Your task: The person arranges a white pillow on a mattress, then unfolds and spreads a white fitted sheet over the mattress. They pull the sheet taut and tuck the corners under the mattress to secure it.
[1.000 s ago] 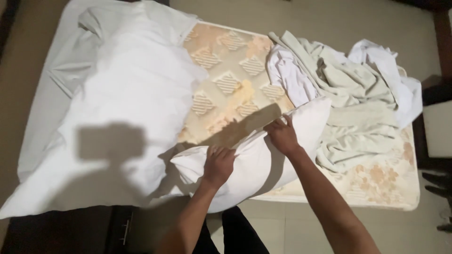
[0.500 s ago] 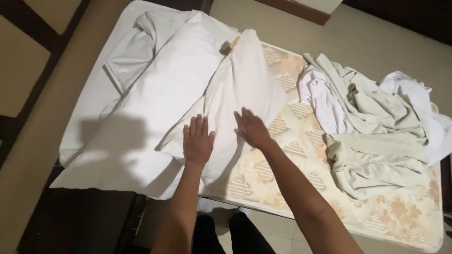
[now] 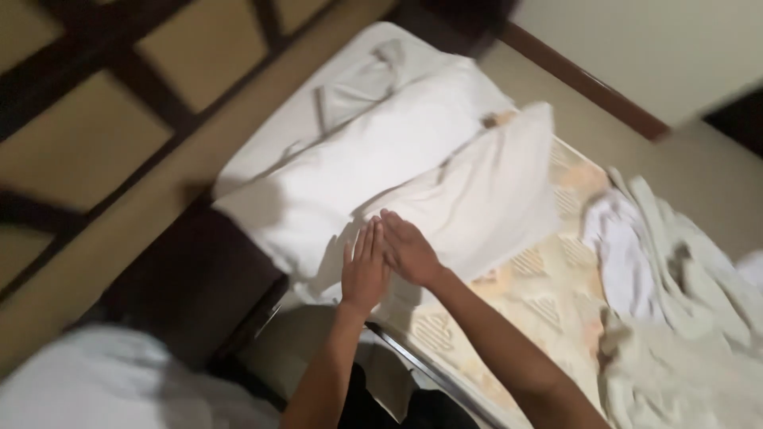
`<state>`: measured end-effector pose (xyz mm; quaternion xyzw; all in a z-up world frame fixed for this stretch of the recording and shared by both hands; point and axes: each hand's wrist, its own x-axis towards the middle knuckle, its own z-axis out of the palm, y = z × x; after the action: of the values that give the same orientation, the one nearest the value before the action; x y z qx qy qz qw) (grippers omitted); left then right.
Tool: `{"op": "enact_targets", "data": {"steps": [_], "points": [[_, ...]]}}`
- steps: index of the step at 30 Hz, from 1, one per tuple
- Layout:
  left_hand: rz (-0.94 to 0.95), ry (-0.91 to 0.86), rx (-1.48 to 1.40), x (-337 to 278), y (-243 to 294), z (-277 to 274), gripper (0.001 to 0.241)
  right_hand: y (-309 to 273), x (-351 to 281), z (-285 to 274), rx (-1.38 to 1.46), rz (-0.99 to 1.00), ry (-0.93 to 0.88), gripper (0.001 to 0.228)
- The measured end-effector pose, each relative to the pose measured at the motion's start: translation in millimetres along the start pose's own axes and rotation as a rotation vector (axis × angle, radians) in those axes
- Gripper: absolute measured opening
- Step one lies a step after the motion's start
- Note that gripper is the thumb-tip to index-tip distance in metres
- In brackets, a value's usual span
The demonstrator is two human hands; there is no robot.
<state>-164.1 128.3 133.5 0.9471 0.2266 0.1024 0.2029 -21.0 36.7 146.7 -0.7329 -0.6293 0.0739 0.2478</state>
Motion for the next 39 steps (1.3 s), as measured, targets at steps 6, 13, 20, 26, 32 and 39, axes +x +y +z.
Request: {"op": "enact_targets", "data": {"steps": [6, 13, 20, 26, 32, 39], "points": [[-0.255, 0.177, 0.081, -82, -20, -22, 0.073, -52, 7, 47, 0.115, -0.147, -0.163, 0.080], [-0.591, 0.539, 0.329, -199, -7, -30, 0.066, -149, 14, 75, 0.140, -0.521, -0.399, 0.071], [-0.977, 0.586, 0.376, -329, 5, -73, 0.063, -283, -17, 134, 0.206, -0.837, -0.505, 0.066], [-1.369, 0.632, 0.254, -424, 27, -61, 0.072, -369, -73, 162, 0.202, -1.040, -0.820, 0.065], [-1.572, 0.746, 0.171, -494, 55, -68, 0.077, -427, -113, 207, 0.282, -1.359, -0.763, 0.070], [-1.798, 0.787, 0.058, -568, 70, -33, 0.078, -490, -163, 234, 0.289, -1.506, -0.952, 0.071]]}}
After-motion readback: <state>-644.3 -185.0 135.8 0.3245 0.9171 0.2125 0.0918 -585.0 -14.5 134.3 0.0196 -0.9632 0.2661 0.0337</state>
